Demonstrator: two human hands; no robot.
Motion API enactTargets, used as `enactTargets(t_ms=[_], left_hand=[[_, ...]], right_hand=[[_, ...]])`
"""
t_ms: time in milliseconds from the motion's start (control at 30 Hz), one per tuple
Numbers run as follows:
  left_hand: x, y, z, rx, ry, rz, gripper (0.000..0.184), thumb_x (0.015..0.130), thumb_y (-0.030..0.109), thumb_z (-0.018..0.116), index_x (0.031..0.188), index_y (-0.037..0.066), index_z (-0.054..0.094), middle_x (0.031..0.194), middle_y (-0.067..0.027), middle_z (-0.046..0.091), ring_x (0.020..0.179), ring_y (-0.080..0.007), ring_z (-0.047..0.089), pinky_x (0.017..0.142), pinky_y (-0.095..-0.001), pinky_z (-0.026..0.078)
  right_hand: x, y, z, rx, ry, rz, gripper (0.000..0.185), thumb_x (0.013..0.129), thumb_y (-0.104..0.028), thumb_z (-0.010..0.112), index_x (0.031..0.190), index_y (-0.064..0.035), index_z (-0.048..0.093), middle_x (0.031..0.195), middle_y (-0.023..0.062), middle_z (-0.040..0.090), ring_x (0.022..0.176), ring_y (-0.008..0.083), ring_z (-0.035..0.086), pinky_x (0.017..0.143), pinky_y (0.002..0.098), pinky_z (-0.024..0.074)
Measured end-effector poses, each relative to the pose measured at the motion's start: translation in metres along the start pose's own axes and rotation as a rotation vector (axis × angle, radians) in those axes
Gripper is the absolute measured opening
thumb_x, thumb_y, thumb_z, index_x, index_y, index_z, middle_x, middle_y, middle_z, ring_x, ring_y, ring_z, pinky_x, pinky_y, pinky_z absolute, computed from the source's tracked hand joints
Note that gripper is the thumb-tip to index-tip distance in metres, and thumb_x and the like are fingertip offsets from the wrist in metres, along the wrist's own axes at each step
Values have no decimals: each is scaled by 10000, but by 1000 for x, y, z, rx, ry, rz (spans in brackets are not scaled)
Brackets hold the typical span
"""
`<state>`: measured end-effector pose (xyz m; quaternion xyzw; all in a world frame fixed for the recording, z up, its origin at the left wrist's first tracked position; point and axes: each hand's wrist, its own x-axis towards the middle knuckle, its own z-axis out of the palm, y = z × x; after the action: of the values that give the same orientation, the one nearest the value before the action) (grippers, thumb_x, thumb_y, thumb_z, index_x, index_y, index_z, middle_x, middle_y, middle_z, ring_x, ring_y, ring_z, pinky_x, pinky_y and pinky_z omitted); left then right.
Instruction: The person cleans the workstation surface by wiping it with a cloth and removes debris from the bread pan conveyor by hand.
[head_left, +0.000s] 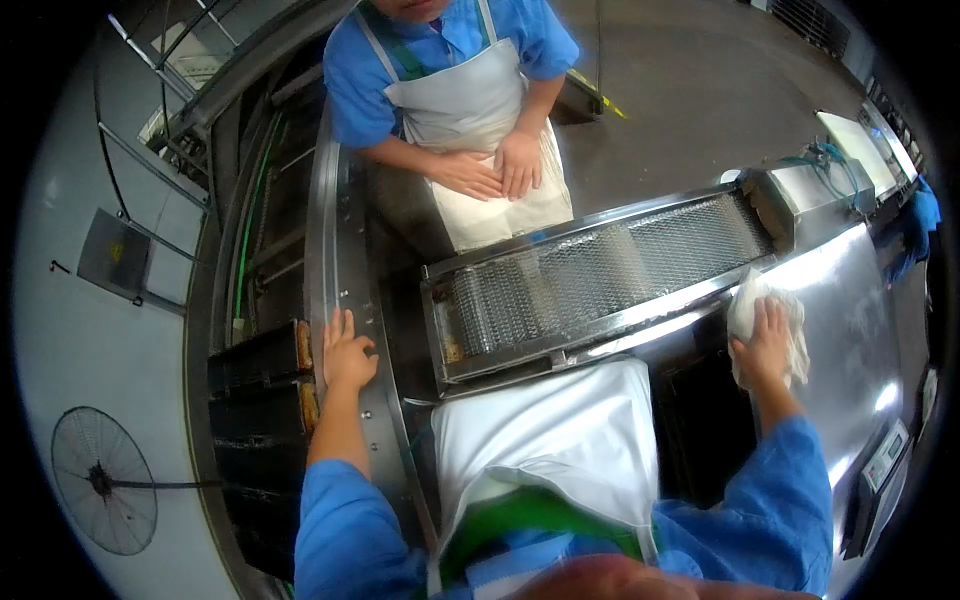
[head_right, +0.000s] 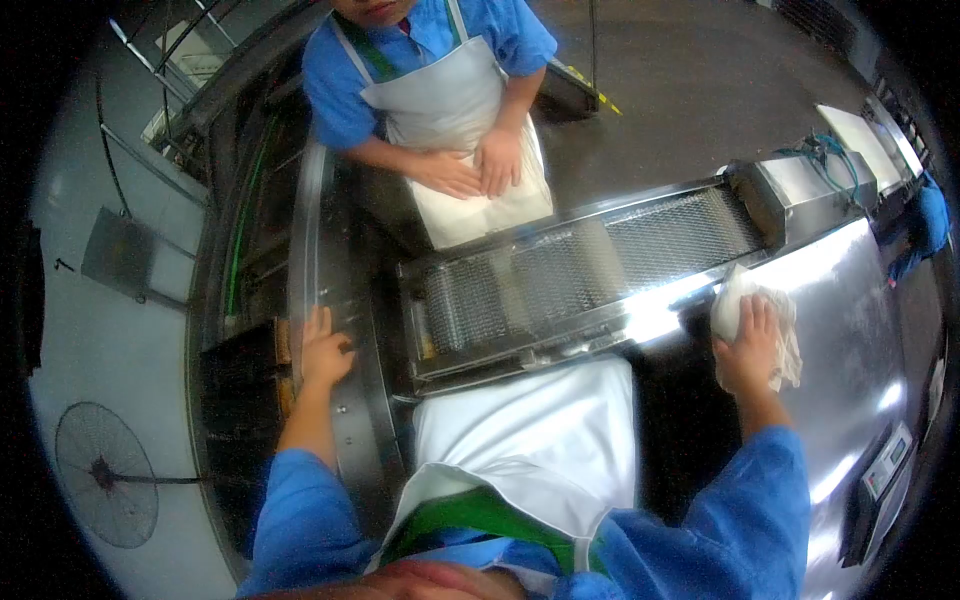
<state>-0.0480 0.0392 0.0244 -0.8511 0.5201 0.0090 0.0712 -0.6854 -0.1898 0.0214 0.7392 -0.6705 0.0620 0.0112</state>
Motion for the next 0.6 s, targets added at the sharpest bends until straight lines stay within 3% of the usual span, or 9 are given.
enactTargets(t_ms=[433, 600], left_hand=[[0, 1, -1, -28, -4, -16, 214, 724, 261, 775, 924, 185, 763, 1561, -149, 324, 1495, -305, 139, 1213, -450, 151], [-1, 1, -2, -47, -18, -10, 215, 716, 260, 781, 916, 184, 762, 1564, -147, 321, 1495, -308, 139, 1211, -451, 156]], right_hand=[[7, 9, 12, 24, -14, -10, 878, 713, -180, 794, 1467, -74, 355, 1549, 162, 301, 1450, 387, 219, 1189, 453, 209], [3, 9, 11, 6, 67, -81, 798, 726, -193, 751, 1429, -51, 401, 1513, 192, 352, 1419, 416, 277, 1170, 485, 244]])
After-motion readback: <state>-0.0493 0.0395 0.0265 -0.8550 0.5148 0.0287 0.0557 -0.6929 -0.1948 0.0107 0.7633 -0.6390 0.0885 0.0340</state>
